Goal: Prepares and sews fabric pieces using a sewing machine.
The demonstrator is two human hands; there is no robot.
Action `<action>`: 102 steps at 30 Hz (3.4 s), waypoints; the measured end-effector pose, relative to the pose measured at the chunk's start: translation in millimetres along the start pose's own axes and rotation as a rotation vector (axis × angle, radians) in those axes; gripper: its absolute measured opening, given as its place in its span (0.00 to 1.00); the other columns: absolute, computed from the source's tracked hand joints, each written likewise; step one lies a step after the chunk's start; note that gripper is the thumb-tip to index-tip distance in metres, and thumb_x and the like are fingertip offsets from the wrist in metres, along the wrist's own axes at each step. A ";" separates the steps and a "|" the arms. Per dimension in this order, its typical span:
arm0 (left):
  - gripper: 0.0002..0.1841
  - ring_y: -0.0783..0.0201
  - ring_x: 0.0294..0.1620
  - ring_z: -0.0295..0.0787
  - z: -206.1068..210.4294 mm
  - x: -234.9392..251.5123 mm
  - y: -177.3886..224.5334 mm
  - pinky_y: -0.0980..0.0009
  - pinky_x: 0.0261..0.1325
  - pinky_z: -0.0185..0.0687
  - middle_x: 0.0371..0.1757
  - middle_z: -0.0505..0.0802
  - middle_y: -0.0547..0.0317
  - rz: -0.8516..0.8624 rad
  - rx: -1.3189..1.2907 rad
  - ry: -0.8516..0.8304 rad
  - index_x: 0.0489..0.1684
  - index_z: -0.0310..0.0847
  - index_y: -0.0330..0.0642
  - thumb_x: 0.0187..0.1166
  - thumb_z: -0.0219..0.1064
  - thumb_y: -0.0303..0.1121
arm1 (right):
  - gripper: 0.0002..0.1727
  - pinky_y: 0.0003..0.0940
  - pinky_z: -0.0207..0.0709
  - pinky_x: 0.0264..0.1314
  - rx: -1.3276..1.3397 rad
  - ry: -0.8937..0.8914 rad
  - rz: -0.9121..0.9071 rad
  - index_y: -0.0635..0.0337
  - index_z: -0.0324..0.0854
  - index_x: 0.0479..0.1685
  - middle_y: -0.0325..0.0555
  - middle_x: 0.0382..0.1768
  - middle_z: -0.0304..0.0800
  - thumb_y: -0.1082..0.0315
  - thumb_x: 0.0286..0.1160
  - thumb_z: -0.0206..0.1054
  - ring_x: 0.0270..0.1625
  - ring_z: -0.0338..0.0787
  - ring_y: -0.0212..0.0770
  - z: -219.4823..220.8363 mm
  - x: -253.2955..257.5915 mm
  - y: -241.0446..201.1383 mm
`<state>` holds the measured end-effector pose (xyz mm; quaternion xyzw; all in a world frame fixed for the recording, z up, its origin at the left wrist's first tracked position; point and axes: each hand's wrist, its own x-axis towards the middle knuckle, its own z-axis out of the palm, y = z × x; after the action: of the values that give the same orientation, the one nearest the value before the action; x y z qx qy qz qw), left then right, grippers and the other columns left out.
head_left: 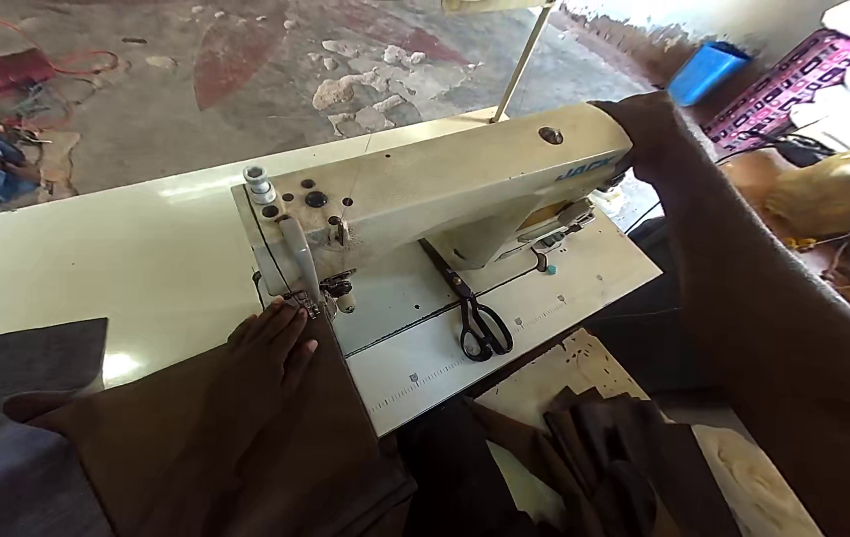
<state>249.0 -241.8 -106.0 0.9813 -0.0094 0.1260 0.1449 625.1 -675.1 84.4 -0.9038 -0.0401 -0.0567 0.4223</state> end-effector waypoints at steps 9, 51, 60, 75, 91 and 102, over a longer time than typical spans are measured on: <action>0.32 0.58 0.91 0.63 -0.2 0.1 -0.8 0.48 0.92 0.55 0.86 0.77 0.64 0.000 -0.002 -0.008 0.82 0.77 0.53 0.89 0.44 0.59 | 0.23 0.39 0.81 0.39 0.023 0.011 0.007 0.51 0.82 0.30 0.33 0.30 0.85 0.40 0.70 0.70 0.33 0.85 0.29 0.5 2.4 2.9; 0.31 0.59 0.90 0.64 -0.7 0.6 0.2 0.48 0.90 0.58 0.85 0.78 0.64 0.001 -0.014 0.013 0.82 0.77 0.52 0.89 0.45 0.57 | 0.27 0.44 0.88 0.49 0.429 0.184 -0.341 0.55 0.87 0.45 0.37 0.38 0.93 0.41 0.88 0.52 0.43 0.92 0.35 22.1 -13.0 60.8; 0.30 0.57 0.90 0.64 0.8 -0.6 0.4 0.47 0.90 0.57 0.85 0.78 0.63 0.009 0.012 0.006 0.82 0.77 0.51 0.90 0.44 0.56 | 0.27 0.39 0.84 0.38 0.092 0.164 -0.176 0.53 0.80 0.30 0.33 0.27 0.86 0.37 0.77 0.64 0.30 0.86 0.30 6.3 -2.2 30.9; 0.30 0.56 0.88 0.67 -0.9 2.4 2.6 0.45 0.88 0.58 0.83 0.80 0.63 -0.019 -0.004 0.008 0.81 0.78 0.57 0.89 0.45 0.58 | 0.31 0.58 0.62 0.86 -0.242 0.310 -0.720 0.59 0.77 0.78 0.62 0.82 0.72 0.54 0.79 0.69 0.86 0.67 0.61 108.2 -187.9 108.4; 0.31 0.53 0.87 0.69 -0.7 11.2 -2.8 0.43 0.85 0.60 0.80 0.83 0.60 -0.015 0.031 -0.006 0.79 0.80 0.53 0.89 0.44 0.59 | 0.17 0.52 0.82 0.58 -0.410 0.184 -0.623 0.57 0.93 0.50 0.51 0.52 0.92 0.77 0.75 0.58 0.57 0.89 0.54 112.5 -187.8 109.0; 0.31 0.54 0.87 0.69 0.7 11.3 -2.9 0.44 0.86 0.60 0.80 0.83 0.61 -0.012 0.014 0.013 0.79 0.80 0.54 0.89 0.44 0.59 | 0.17 0.48 0.84 0.58 -0.382 0.196 -0.615 0.56 0.94 0.47 0.49 0.52 0.94 0.79 0.74 0.59 0.57 0.90 0.52 114.1 -186.8 109.0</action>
<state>260.2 -239.1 -104.6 0.9816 -0.0015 0.1313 0.1387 461.1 -661.8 -96.4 -0.9023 -0.2577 -0.2738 0.2110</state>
